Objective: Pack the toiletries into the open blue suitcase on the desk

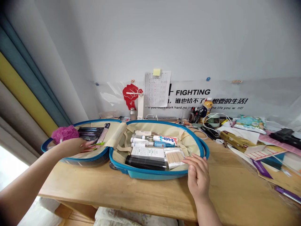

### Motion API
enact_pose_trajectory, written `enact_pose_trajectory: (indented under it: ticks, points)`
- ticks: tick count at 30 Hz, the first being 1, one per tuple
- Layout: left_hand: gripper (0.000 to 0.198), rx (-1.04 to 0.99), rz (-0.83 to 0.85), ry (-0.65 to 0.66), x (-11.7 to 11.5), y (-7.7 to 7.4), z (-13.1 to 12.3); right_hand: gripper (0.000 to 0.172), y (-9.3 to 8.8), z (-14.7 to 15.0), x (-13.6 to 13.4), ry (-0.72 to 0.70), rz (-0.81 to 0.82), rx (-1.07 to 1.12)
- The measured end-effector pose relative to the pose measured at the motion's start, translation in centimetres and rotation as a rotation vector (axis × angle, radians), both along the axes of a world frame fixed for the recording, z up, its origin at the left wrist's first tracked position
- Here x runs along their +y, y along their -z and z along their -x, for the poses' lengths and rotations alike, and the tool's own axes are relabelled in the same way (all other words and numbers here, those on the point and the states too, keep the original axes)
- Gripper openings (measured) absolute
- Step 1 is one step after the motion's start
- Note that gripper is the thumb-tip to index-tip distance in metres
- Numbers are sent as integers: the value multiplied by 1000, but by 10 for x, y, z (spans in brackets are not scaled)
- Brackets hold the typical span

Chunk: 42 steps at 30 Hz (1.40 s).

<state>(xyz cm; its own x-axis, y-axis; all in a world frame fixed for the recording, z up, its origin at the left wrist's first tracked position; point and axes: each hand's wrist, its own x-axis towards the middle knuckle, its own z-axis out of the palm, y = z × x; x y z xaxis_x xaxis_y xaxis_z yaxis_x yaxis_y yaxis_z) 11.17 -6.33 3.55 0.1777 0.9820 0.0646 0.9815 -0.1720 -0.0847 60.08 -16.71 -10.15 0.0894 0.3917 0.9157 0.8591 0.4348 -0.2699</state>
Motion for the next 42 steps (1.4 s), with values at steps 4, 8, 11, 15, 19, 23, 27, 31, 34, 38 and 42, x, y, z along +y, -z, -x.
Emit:
enact_pose_trajectory:
  ticks: [4,8,11,15,19,23,27,31,34,38,42]
  points:
    - [41,86,-119,-28,-15,-20,-35,37,0,1,0,12,18,19]
    - [46,106,-249,104,-43,-39,-109,35,-2,1,0,7,1,4]
    - [50,87,-109,203,-57,-41,-162,35,-1,2,0,6,-3,2]
    - [43,-45,113,337,-59,-32,-201,35,-1,1,0,14,-4,-3]
    - [50,-239,294,429,-50,-20,-205,35,-1,1,0,7,-2,-14]
    - [55,-426,368,516,-32,-9,-192,33,-2,2,0,-8,-16,-10]
    - [55,-202,445,669,-9,1,-179,33,-1,2,0,-10,-17,8]
    - [78,-65,611,647,4,6,-178,35,-1,1,0,6,18,14]
    - [87,-46,669,615,3,10,-182,34,-1,0,-1,4,11,0]
    - [86,-35,585,611,-4,14,-186,34,-1,1,0,-1,-10,-20]
    - [77,-27,563,618,-8,14,-185,34,0,1,1,6,-14,-3]
